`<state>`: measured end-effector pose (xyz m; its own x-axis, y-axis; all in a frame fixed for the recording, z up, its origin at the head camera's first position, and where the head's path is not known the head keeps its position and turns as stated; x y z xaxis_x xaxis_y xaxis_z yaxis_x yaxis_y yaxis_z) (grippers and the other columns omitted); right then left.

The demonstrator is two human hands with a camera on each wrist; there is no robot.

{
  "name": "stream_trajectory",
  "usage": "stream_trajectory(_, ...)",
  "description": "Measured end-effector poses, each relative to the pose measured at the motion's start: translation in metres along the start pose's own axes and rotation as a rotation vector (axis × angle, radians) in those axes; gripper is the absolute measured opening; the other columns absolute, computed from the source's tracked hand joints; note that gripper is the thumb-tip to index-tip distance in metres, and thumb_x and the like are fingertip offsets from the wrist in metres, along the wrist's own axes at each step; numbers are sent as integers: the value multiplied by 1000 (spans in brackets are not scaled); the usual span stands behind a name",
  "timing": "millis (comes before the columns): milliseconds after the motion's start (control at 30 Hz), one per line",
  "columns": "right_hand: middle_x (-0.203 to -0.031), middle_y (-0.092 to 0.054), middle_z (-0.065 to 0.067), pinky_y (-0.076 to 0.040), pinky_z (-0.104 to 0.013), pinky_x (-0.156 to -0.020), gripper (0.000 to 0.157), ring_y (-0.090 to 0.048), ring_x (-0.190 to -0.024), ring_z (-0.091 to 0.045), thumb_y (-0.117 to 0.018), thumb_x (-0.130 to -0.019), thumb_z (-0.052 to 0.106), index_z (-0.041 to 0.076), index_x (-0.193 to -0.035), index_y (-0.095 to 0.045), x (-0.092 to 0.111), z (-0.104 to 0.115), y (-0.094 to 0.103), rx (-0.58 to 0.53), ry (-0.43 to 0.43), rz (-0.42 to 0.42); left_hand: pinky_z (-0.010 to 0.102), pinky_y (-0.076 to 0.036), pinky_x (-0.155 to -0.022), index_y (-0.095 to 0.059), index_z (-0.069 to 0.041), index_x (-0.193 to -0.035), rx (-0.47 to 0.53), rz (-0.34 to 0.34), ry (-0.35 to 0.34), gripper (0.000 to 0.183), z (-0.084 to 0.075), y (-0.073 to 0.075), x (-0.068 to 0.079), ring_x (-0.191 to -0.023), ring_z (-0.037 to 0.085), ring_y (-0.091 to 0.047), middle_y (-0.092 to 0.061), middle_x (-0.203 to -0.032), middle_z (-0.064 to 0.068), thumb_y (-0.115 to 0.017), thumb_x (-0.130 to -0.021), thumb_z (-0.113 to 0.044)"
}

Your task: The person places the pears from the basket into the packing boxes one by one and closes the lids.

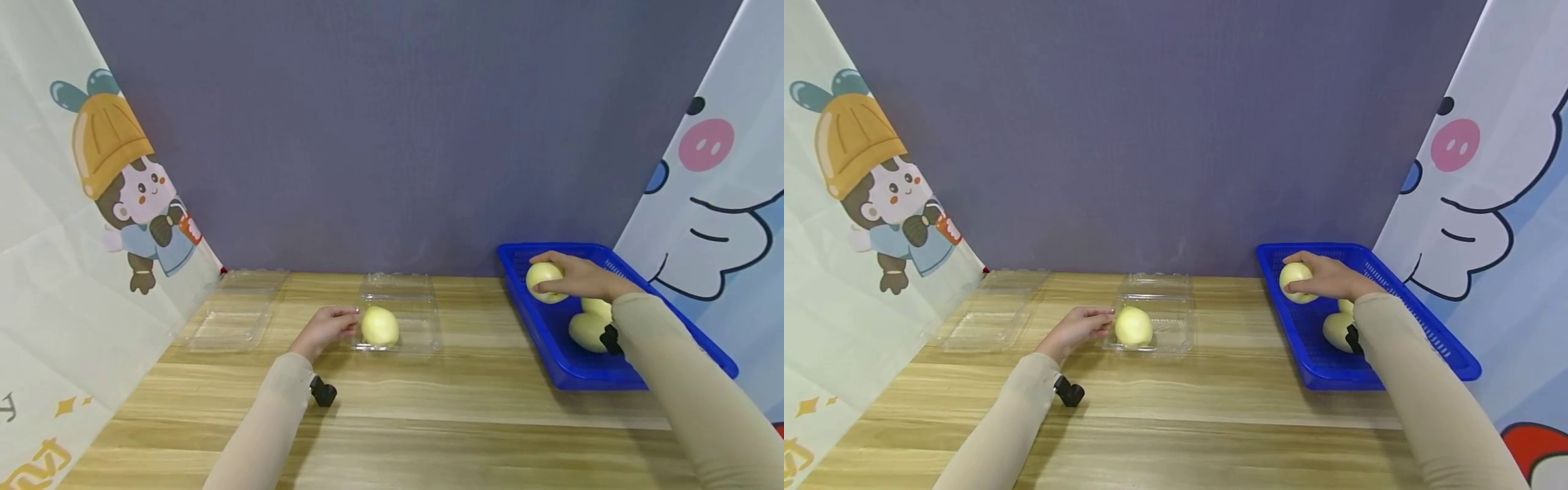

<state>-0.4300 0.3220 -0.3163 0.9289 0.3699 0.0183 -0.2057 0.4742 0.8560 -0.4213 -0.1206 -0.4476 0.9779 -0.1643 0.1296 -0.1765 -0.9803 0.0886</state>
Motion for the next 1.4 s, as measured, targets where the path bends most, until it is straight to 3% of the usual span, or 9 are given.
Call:
stream_trajectory(300,-126,-57,-15,-48,-41,-82,60,-56,-103,-29,-70,-94,39,14,-144,-48,-3,18,0,-39,19,-2,24,-58,-83,-54,16,-130,11,1,1,35,-1,0,-1,-85,12,-65,-65,-112,18,-57,-101,-2)
stream_trajectory(700,-133,-53,-15,-50,-41,-82,59,-57,-106,-28,-73,-93,34,16,-144,-49,-6,44,-10,-91,119,9,25,-57,-86,-55,13,-132,-11,-6,21,35,0,-1,-2,-90,13,-65,-63,-119,21,-55,-102,-5)
stream_trajectory(1400,-129,-56,-14,-54,-38,-73,59,-57,-104,-29,-79,-87,39,26,-139,-56,-20,87,-38,0,208,47,24,-58,-83,-56,12,-132,-10,-22,35,34,5,1,-6,-89,14,-66,-64,-119,20,-56,-102,-4)
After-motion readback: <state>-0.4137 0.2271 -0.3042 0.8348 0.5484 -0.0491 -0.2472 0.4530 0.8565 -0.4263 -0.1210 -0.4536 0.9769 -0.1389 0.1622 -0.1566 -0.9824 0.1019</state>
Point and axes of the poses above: each hand's wrist, its own x-axis away from the middle knuckle, its own y-axis out of the back of the hand, z = x × y, the point moved 10 cm from there along -x, towards the middle knuckle
